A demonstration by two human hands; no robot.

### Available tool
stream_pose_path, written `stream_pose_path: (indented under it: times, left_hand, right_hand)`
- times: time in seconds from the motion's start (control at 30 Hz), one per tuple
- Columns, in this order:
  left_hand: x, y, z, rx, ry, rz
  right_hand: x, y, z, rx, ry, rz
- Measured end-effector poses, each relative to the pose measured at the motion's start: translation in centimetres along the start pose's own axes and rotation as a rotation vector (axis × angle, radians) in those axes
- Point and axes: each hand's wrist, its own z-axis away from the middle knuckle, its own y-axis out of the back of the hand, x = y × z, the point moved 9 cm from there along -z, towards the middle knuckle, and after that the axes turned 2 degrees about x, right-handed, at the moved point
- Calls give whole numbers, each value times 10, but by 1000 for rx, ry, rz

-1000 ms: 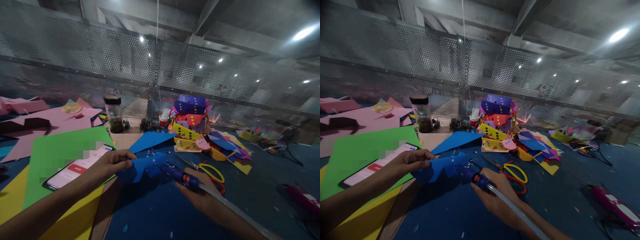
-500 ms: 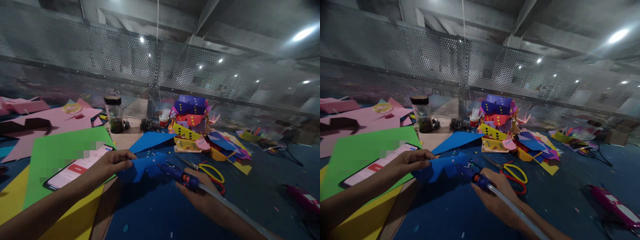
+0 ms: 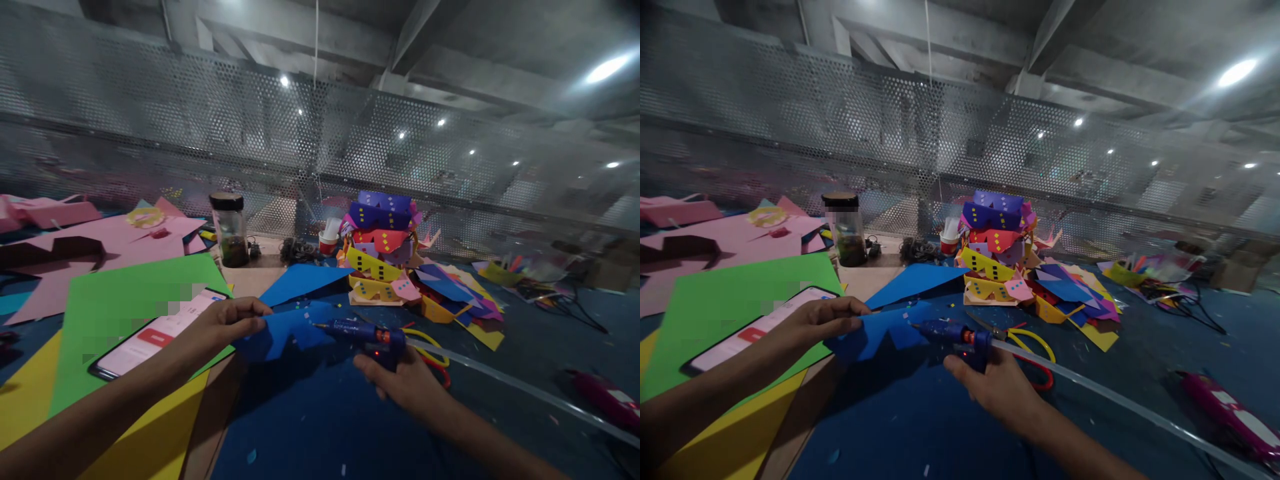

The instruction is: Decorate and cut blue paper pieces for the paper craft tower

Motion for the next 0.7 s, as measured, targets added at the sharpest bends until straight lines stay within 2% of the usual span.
stream_pose_path:
  times: [0.23, 0.4, 0.5, 0.7]
  left_hand:
    - [6, 3, 3, 39, 17, 47]
    - [24, 16, 9, 177, -21, -7]
    - [27, 26, 11, 255, -30, 11]
    - [26, 34, 12, 308, -30, 20]
  right_hand:
    - [5, -6, -1, -24, -25, -55]
    - [12, -10, -2, -46, -40, -83]
    - [14, -12, -3, -46, -30, -80]
    - [0, -19, -9, -74, 47, 26]
